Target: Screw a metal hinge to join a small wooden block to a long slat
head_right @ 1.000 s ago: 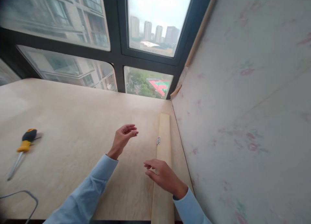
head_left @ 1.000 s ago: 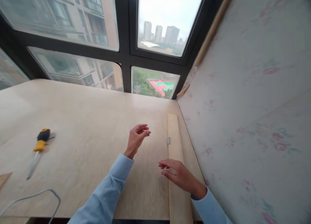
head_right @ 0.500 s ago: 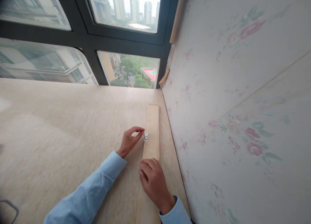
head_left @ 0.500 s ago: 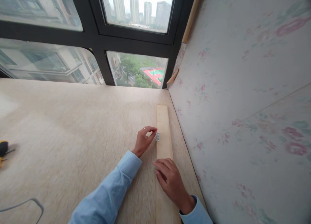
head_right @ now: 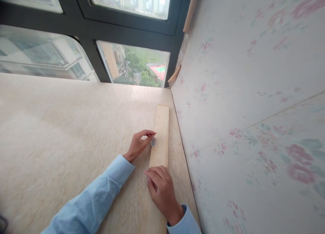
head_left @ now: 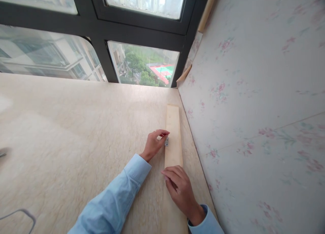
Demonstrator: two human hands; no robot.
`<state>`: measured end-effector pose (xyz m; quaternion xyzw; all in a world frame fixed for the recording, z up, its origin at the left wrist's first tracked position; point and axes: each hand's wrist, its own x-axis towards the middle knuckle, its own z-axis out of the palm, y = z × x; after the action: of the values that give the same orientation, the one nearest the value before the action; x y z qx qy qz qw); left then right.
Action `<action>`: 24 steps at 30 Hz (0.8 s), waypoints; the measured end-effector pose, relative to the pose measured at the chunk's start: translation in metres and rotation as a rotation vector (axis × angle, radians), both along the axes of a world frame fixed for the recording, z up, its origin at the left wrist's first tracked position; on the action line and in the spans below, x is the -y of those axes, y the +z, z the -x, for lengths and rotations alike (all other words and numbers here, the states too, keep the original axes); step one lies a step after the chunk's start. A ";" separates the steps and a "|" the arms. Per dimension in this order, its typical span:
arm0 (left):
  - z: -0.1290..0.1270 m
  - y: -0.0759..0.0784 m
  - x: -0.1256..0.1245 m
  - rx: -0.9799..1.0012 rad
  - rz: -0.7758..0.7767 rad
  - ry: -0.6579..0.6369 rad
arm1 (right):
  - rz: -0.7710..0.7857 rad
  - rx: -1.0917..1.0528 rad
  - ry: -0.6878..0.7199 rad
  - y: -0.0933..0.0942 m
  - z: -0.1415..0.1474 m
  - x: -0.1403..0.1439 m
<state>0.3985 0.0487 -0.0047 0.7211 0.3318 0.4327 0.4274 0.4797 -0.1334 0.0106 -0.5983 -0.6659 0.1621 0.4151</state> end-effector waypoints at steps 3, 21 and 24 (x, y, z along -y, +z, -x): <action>-0.001 -0.002 -0.001 0.006 -0.004 0.010 | 0.004 0.008 0.004 0.002 0.000 0.000; 0.001 -0.006 -0.002 -0.004 -0.072 0.029 | 0.046 0.171 0.101 0.010 0.000 0.001; 0.001 -0.008 -0.002 -0.031 -0.069 0.021 | 0.045 0.173 0.090 0.009 0.000 0.001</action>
<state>0.3972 0.0508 -0.0127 0.7386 0.3308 0.4372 0.3924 0.4795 -0.1345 0.0197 -0.5888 -0.7215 0.1434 0.3349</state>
